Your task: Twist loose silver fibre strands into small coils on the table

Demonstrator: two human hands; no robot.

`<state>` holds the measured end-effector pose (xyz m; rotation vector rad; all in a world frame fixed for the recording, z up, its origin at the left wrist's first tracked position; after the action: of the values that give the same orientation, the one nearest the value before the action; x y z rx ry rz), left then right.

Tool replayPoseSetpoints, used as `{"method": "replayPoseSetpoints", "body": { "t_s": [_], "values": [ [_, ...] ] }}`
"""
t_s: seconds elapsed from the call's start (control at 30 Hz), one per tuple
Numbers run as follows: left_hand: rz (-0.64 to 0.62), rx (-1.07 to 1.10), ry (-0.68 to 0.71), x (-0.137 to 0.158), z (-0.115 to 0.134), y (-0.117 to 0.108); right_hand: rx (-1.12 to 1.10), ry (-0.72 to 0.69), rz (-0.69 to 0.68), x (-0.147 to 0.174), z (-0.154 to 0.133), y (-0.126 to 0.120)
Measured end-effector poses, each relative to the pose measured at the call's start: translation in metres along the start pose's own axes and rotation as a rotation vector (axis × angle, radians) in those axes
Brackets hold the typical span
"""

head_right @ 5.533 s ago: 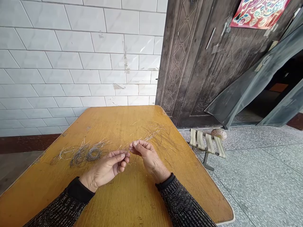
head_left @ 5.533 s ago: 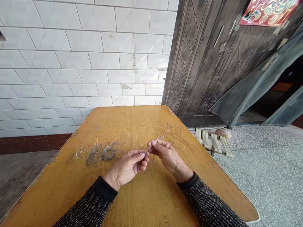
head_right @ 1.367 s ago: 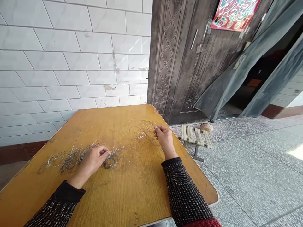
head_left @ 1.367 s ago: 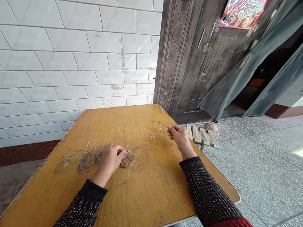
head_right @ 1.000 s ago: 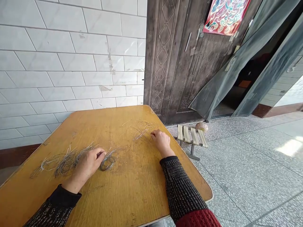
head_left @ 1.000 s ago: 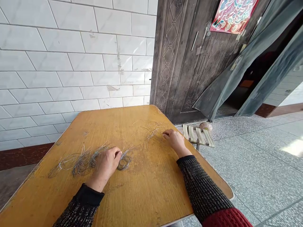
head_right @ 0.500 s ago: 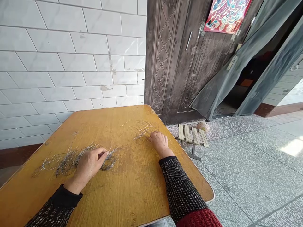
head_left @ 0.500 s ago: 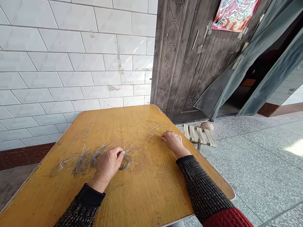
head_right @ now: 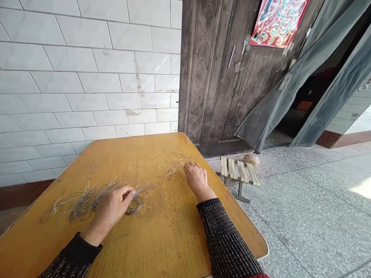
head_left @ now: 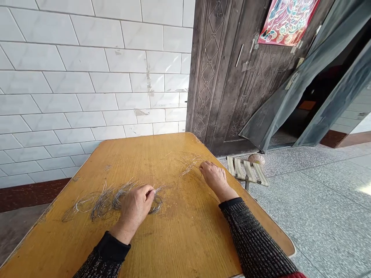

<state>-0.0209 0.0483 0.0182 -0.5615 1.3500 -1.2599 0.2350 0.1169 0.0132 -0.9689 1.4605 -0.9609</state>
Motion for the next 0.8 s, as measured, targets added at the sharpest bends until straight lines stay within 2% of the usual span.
{"method": "replayPoseSetpoints", "body": {
  "t_s": [0.13,0.23,0.37,0.47,0.57,0.67,0.73,0.8],
  "values": [
    [0.050,0.047,0.062,0.002,0.005,0.000,-0.009,0.012,0.081,0.004,-0.004,-0.012],
    [0.160,0.128,0.126,0.004,0.006,0.000,-0.035,-0.049,0.225,0.009,-0.012,-0.022],
    [0.342,0.258,0.171,0.004,0.004,-0.003,-0.110,-0.290,0.400,0.025,-0.034,-0.037],
    [0.426,0.321,0.127,0.004,0.001,-0.009,-0.172,-0.506,0.449,0.042,-0.052,-0.047],
    [0.384,0.350,0.133,0.002,0.004,-0.013,-0.215,-0.624,0.452,0.055,-0.066,-0.053],
    [0.317,0.469,0.111,0.001,0.007,-0.014,-0.265,-0.637,0.459,0.061,-0.072,-0.056],
    [0.293,0.648,0.021,0.002,0.007,-0.013,-0.316,-0.600,0.508,0.064,-0.070,-0.059],
    [0.288,0.891,-0.111,0.002,0.005,-0.011,-0.381,-0.544,0.612,0.067,-0.066,-0.065]
  ]
}}
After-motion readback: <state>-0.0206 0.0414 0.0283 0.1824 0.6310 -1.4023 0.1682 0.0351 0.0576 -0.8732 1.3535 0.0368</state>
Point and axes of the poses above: each hand's wrist, its own x-axis away from the middle knuckle, its own y-axis out of the palm, z = x × y, the point moved 4 cm from there along -x, towards the middle knuckle, and after that the axes turned 7 degrees about y, right-handed, at the moved point
